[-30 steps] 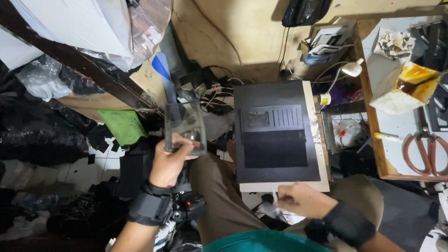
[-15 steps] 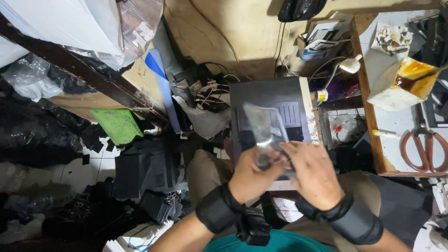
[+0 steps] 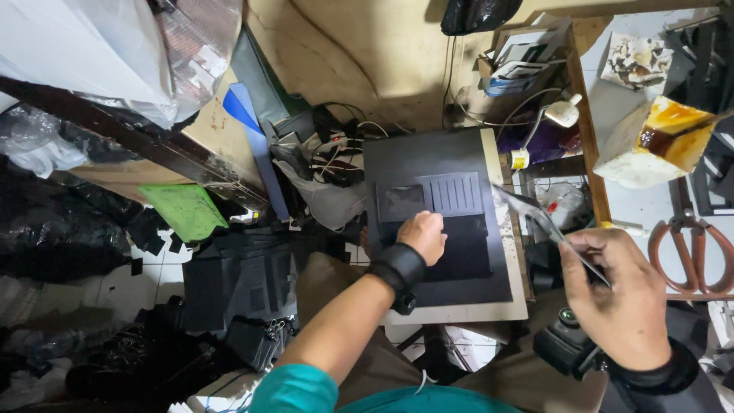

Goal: Assembling leather components by applying adhesive, cutting with scissors, and aligning pieces on a workbench.

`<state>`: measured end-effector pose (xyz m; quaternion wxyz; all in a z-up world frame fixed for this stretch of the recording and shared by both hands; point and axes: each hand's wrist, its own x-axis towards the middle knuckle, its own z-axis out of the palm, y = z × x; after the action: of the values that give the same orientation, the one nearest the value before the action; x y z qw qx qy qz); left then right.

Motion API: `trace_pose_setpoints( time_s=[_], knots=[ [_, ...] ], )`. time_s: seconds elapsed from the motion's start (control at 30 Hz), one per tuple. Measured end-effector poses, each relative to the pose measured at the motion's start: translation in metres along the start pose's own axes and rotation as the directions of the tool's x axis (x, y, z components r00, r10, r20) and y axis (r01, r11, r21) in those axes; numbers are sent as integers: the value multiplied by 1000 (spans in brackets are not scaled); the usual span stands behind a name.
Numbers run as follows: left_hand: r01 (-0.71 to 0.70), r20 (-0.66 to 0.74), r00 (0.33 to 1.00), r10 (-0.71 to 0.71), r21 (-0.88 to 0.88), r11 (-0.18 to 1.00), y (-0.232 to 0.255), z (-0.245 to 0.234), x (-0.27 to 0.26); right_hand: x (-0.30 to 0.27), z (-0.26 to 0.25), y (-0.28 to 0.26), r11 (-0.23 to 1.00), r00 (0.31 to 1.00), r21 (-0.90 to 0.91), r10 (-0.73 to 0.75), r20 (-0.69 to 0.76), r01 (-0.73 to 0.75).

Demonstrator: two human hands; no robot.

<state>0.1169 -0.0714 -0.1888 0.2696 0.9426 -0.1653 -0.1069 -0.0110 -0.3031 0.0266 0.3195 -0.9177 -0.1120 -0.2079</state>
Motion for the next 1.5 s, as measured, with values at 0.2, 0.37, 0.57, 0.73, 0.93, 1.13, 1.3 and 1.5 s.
trace_pose_setpoints(
  time_s=[0.2,0.37,0.57,0.73,0.93,1.13,1.3,1.5],
  knots=[
    [223,209,944,-257,171,960,21,-9,30,-1,-3,2,995,995,-9,103,-9,-103],
    [189,243,935,-258,274,943,24,-15,30,-2,-8,1,996,996,43,83,-40,-81],
    [74,255,950,-182,380,922,-11,-85,-18,-14,-22,1,990,992,85,118,-40,-115],
    [-273,-101,961,256,-244,930,50,-178,-79,-16,1,0,895,982,410,137,129,-179],
    [-307,13,936,351,-456,836,65,-188,-110,-18,24,-4,790,911,491,201,359,-367],
    [-307,168,917,361,-280,910,34,-168,-129,-26,34,9,876,901,318,243,359,-363],
    [-162,180,953,243,-374,913,18,-159,-129,-49,71,31,816,902,400,318,291,-417],
    [518,517,842,-155,-693,502,-48,-109,-143,-49,89,48,693,786,372,545,291,-618]
  ],
)
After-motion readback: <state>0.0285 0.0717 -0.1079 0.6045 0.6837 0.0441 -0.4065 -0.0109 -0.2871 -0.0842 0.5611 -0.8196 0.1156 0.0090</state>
